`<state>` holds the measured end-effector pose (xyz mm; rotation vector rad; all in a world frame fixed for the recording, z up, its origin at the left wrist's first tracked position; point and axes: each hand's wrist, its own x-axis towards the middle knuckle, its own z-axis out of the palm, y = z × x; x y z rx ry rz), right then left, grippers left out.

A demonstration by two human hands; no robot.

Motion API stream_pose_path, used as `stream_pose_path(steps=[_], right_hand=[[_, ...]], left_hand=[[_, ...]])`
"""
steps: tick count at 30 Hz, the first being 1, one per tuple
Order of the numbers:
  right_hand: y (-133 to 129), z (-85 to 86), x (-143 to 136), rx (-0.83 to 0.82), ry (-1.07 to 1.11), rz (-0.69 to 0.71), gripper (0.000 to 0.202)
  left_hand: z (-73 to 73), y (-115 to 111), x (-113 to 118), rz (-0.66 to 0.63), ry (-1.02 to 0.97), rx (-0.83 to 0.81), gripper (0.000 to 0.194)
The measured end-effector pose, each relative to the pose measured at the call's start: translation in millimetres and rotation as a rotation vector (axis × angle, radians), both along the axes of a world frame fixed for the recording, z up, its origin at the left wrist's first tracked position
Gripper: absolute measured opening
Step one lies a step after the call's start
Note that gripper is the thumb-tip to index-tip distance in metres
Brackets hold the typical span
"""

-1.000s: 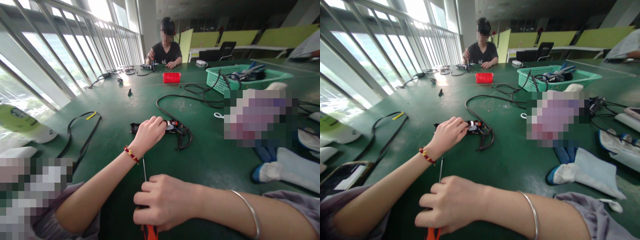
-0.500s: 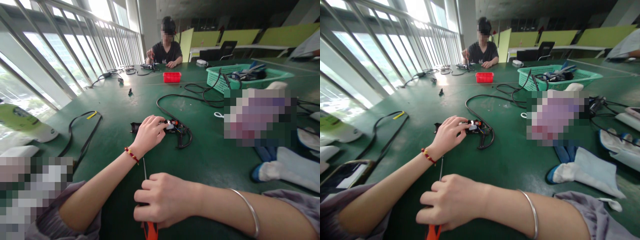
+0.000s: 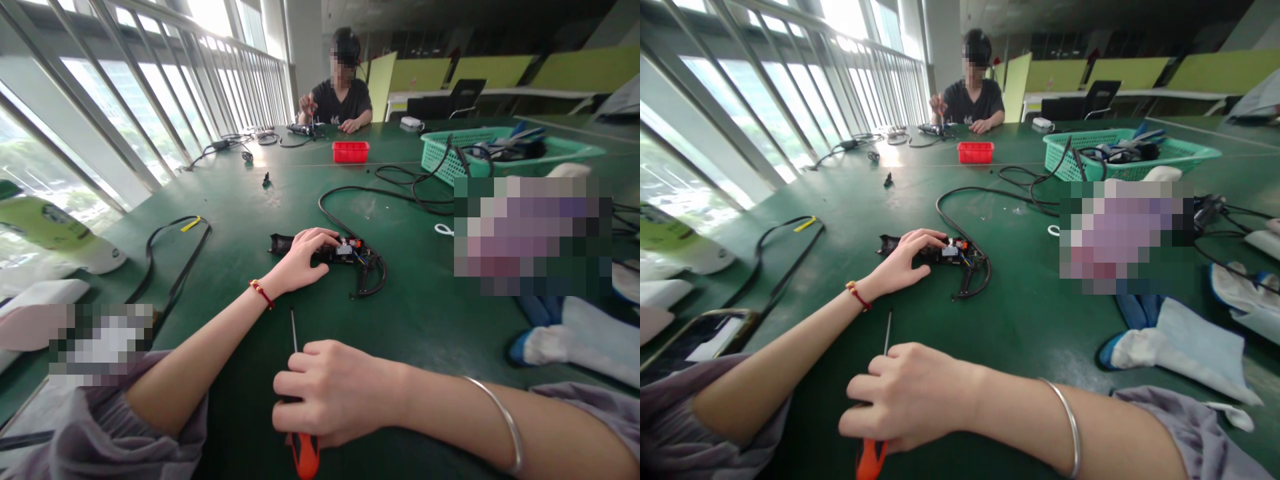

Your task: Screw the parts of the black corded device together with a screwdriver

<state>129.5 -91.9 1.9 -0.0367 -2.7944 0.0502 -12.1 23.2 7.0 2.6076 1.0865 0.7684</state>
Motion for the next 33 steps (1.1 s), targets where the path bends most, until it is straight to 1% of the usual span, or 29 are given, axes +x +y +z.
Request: stream_pose_path(steps=[3,7,11,12,14,16,17,18,21,23,26,28,33], right_hand=[[0,-0.4,0,-0.004,-0.003,0.001,0.016],[0,-1.2,0,0.001,-0.015,0.003,0.016],[0,0.4,1,0.004,-0.006,-0.002,0.017],[0,1.1,1,0.001,-0.011,-0.002,0.017],[1,2.6,1,-0.008,-0.021,-0.002,0.017],[2,3.8,2,-0.011,-0.027,-0.003,0.018],[2,4.1,2,-0.012,-0.031,-0.004,0.019],[2,4.4,2,-0.012,-0.036,-0.004,0.02],[2,4.5,1,-0.019,-0.063,-0.004,0.02],[2,4.3,1,-0.024,-0.076,-0.004,0.019],[2,4.0,1,-0.028,-0.073,-0.008,0.019],[2,3.4,1,-0.027,-0.059,-0.013,0.021],[3,0.1,0,-0.027,-0.05,0.011,0.02]], left_hand=[[0.0,0,1,-0.003,-0.016,0.001,0.039],[0.7,2,1,0.006,-0.014,0.008,0.033],[4.7,0,-1,0.001,0.046,0.038,0.032],[7.2,-1,-2,0.02,0.067,0.067,0.033],[14.7,-7,-1,0.104,0.09,0.132,0.035],[23.9,-14,3,0.175,0.103,0.141,0.032],[28.4,-17,5,0.165,0.127,0.107,0.029],[32.2,-21,8,0.118,0.174,0.047,0.025],[37.6,-30,16,-0.076,0.352,-0.148,0.017],[37.0,-34,20,-0.105,0.416,-0.184,0.015],[34.9,-40,25,-0.081,0.475,-0.122,0.015],[34.4,-46,29,-0.068,0.557,-0.052,0.014],[30.1,-66,47,-0.022,0.759,0.208,0.015]])
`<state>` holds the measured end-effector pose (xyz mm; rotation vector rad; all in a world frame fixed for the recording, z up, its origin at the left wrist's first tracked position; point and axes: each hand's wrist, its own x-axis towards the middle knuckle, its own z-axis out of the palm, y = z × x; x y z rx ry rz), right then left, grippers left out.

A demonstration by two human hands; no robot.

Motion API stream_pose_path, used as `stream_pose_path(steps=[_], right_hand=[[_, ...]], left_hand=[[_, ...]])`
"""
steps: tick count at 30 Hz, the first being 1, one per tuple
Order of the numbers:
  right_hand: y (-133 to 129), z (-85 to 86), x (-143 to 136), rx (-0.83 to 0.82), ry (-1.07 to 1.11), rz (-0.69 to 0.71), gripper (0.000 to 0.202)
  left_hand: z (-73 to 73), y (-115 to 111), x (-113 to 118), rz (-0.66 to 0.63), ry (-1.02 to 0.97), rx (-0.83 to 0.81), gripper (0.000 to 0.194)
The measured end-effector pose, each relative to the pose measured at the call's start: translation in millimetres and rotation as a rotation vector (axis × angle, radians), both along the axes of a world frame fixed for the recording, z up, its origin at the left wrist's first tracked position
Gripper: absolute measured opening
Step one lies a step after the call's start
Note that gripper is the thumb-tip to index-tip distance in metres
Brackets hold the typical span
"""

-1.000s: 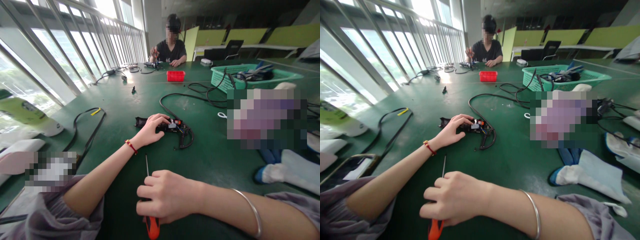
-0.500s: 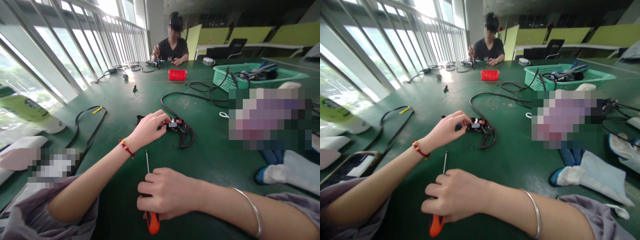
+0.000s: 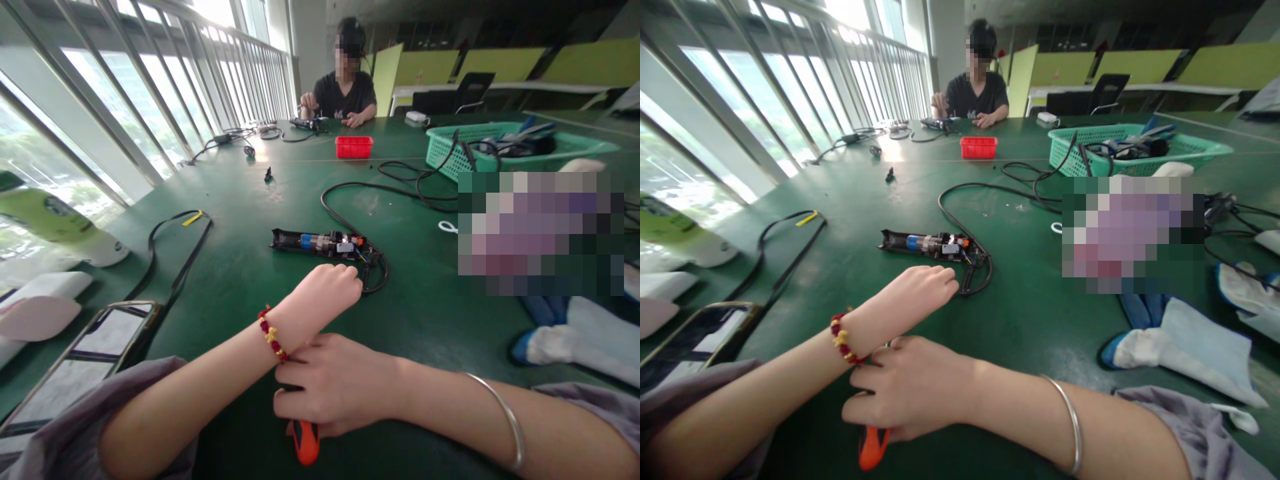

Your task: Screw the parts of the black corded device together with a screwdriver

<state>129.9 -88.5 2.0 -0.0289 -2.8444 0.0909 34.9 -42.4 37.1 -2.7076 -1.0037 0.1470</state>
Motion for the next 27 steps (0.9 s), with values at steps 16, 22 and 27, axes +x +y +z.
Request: stream_pose_path(steps=[16,22,27], right_hand=[[-1,-0.7,0,0.005,0.062,-0.026,0.021],[0,-0.5,0,0.007,0.031,-0.03,0.02],[0,-3.0,-1,0.006,0.049,-0.029,0.02]], left_hand=[[-17.4,53,-18,0.037,-0.797,0.066,0.01],[-27.7,65,-10,0.045,-0.748,0.084,0.005],[-36.2,70,-11,0.02,-0.723,0.119,0.008]])
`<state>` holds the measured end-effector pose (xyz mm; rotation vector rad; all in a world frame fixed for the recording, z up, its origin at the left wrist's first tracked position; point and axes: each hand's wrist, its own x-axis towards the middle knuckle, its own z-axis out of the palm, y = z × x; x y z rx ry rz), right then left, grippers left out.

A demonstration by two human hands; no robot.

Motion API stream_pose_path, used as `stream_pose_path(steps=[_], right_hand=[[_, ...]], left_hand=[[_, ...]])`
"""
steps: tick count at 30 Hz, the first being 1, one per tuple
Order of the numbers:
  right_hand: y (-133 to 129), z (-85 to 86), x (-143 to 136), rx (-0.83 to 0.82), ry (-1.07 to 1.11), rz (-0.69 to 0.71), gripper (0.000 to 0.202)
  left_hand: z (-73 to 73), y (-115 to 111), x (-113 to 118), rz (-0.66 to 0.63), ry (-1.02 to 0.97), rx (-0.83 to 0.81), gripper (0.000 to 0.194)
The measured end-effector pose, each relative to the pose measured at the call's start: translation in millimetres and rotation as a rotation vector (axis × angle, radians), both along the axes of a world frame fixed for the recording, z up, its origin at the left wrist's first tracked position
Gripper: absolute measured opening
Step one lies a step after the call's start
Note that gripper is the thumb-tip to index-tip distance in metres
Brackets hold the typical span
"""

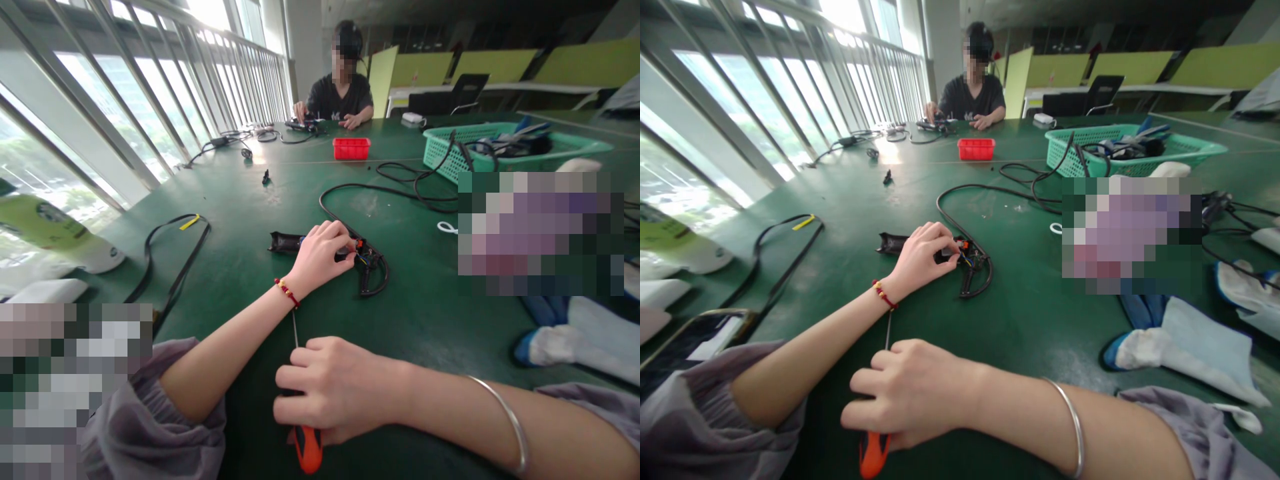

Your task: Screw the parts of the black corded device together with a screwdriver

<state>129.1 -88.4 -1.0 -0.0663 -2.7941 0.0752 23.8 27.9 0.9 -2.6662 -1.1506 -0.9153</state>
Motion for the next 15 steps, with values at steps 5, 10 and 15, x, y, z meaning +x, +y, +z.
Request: stream_pose_path(steps=[5,10,15], right_hand=[[-0.1,-0.5,0.0,0.0,0.017,-0.001,0.02],[-0.8,0.7,0.1,-0.001,0.018,-0.006,0.019],[-0.1,1.3,0.3,0.007,0.017,-0.004,0.02]], left_hand=[[-3.2,2.7,-1.8,-0.013,-0.022,-0.006,0.009],[-3.3,0.4,-1.5,0.043,0.018,0.032,0.005],[-4.2,-1.6,-3.9,0.01,0.084,0.081,0.017]])
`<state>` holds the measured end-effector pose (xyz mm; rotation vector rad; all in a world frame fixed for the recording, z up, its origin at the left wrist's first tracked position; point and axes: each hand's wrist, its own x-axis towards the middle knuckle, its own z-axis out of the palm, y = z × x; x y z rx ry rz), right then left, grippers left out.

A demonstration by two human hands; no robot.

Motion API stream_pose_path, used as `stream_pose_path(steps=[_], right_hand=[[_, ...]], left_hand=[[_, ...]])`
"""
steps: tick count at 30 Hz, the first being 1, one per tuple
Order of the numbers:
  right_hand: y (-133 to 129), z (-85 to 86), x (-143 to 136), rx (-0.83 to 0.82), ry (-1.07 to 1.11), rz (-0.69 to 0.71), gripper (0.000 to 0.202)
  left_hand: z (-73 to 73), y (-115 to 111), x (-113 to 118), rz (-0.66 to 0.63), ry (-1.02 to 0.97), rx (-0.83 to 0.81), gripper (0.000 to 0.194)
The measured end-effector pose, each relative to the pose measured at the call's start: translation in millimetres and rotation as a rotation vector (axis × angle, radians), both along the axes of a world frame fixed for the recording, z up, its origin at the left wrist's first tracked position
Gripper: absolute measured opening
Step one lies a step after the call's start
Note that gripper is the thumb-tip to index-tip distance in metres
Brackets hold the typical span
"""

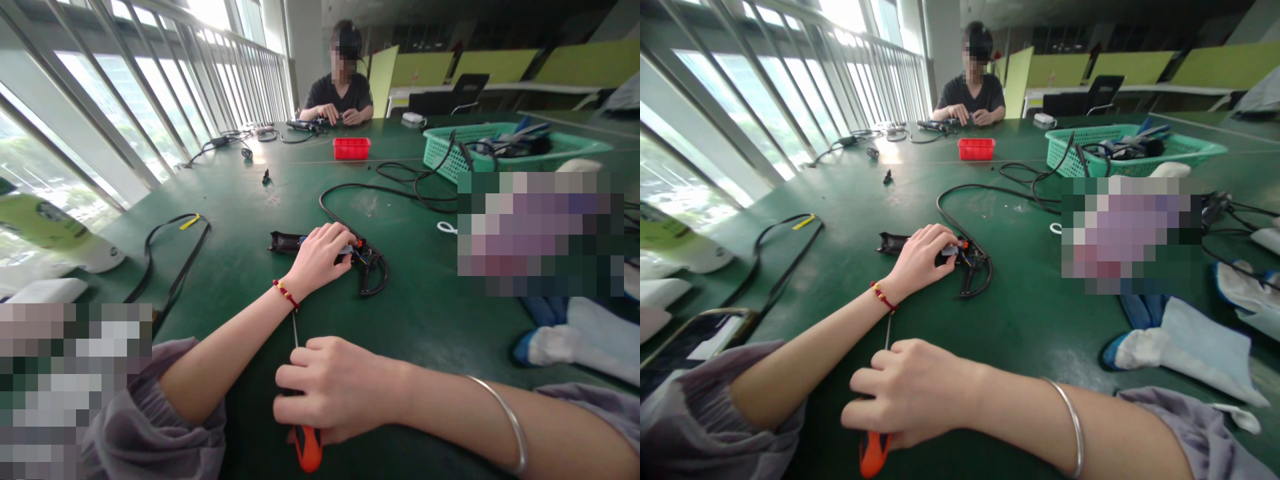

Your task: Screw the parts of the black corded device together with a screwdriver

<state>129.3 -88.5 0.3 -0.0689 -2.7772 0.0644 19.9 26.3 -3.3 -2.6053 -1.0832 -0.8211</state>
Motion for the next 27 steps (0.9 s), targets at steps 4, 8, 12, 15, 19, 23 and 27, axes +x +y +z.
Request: stream_pose_path(steps=[4,8,12,15,19,23,27], right_hand=[[0,-1.7,0,0.017,0.015,0.004,0.019],[-3,-1.3,0,0.062,0.089,0.003,0.008],[-4,18.7,5,0.01,0.392,-0.008,0.016],[5,45.7,18,-0.193,0.73,-0.12,0.013],[34,65.6,40,-0.518,1.077,-0.32,0.017],[61,57.5,52,-0.649,1.158,-0.47,0.025],[71,48.2,54,-0.666,1.156,-0.505,0.025]], left_hand=[[-0.1,0,-3,-0.073,0.021,0.025,0.017],[1.7,0,-5,-0.054,-0.052,-0.07,0.013],[3.5,0,-8,0.029,-0.094,-0.132,0.036],[3.2,1,-11,0.067,-0.054,-0.155,0.049],[1.4,2,-13,0.062,0.041,-0.179,0.042],[0.7,3,-12,0.085,0.081,-0.163,0.04],[0.0,4,-13,0.087,0.09,-0.156,0.041]])
